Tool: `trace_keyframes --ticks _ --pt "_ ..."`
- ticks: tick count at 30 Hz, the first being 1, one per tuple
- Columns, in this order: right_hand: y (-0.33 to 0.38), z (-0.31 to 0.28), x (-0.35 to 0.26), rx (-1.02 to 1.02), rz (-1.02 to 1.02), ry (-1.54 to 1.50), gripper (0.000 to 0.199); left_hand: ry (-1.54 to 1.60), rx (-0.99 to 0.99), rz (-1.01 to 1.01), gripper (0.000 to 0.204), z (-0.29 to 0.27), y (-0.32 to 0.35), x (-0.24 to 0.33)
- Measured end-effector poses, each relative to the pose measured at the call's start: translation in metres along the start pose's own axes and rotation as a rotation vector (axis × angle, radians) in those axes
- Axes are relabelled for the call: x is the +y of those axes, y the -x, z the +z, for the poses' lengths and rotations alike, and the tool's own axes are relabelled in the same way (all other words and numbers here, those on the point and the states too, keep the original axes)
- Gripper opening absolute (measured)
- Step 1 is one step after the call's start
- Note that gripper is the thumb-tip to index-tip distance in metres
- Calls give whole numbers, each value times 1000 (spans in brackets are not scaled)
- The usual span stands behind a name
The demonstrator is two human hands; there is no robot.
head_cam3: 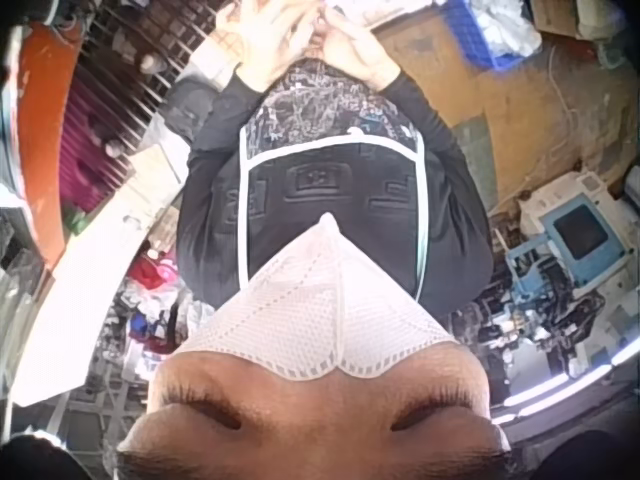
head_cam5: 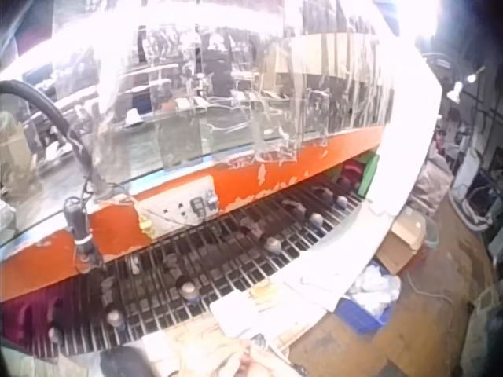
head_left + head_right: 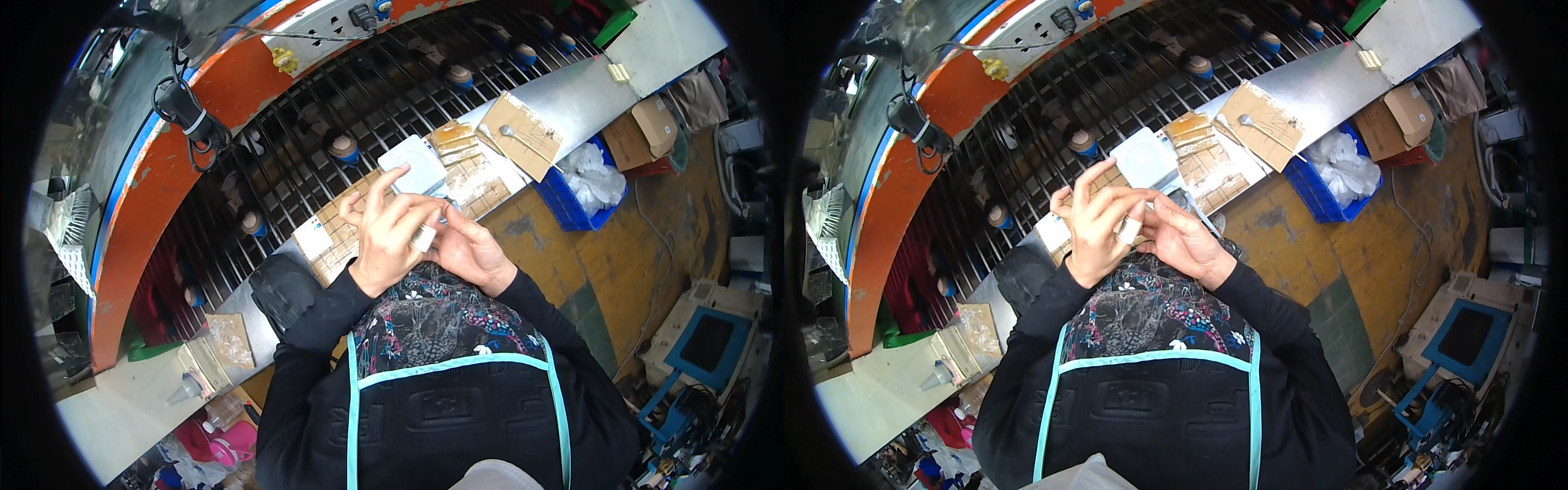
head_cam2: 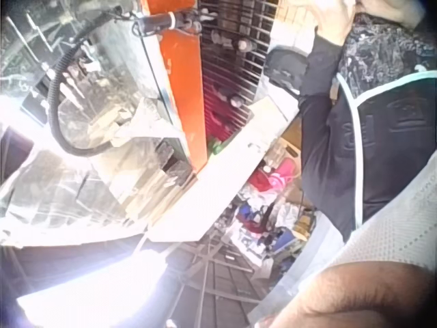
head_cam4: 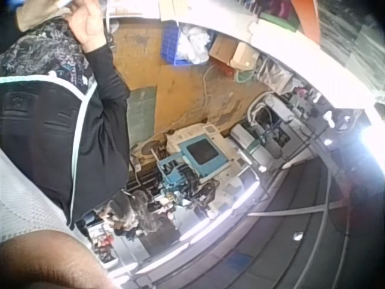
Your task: The person holds a blue shoe last with a brown sole and applies a white substance from a small container using a brush. They repeatedly dip the brush into the container and spread the substance along the sole edge, rotating the shoe to access different areas.
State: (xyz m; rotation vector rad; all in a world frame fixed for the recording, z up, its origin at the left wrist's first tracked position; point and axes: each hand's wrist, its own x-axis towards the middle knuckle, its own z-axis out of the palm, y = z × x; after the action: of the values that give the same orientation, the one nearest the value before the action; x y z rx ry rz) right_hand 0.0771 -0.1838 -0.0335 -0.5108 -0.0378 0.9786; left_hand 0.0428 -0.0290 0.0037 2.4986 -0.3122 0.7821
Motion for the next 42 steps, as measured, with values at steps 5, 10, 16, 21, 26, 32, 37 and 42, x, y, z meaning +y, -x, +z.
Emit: trace_keyframes --ticks 5,10,16,21,26,32,37,42 --pt "-2 -4 -1 43 -26 98 44 -17 -9 45 13 -1 3 2" --pt "-1 -9 -1 53 -37 161 39 -32 -17 38 23 1 9 3" --pt "0 -15 0 19 -50 177 38 -21 -37 24 25 0 12 4" --pt "-2 -17 4 -17 -69 113 49 -34 -12 -10 7 2 8 14" --pt "-9 -22 6 -305 -104 -18 93 26 217 -149 2 -2 -9 12" --pt "-16 -39 -1 -764 -257 -150 85 318 388 -211 13 -20 -17 -2" --pt "-12 -42 -8 -786 -359 -176 27 285 234 -203 12 -21 -10 10" --pt "-7 -42 -17 -762 -258 -150 49 442 82 -244 13 -23 -8 19"
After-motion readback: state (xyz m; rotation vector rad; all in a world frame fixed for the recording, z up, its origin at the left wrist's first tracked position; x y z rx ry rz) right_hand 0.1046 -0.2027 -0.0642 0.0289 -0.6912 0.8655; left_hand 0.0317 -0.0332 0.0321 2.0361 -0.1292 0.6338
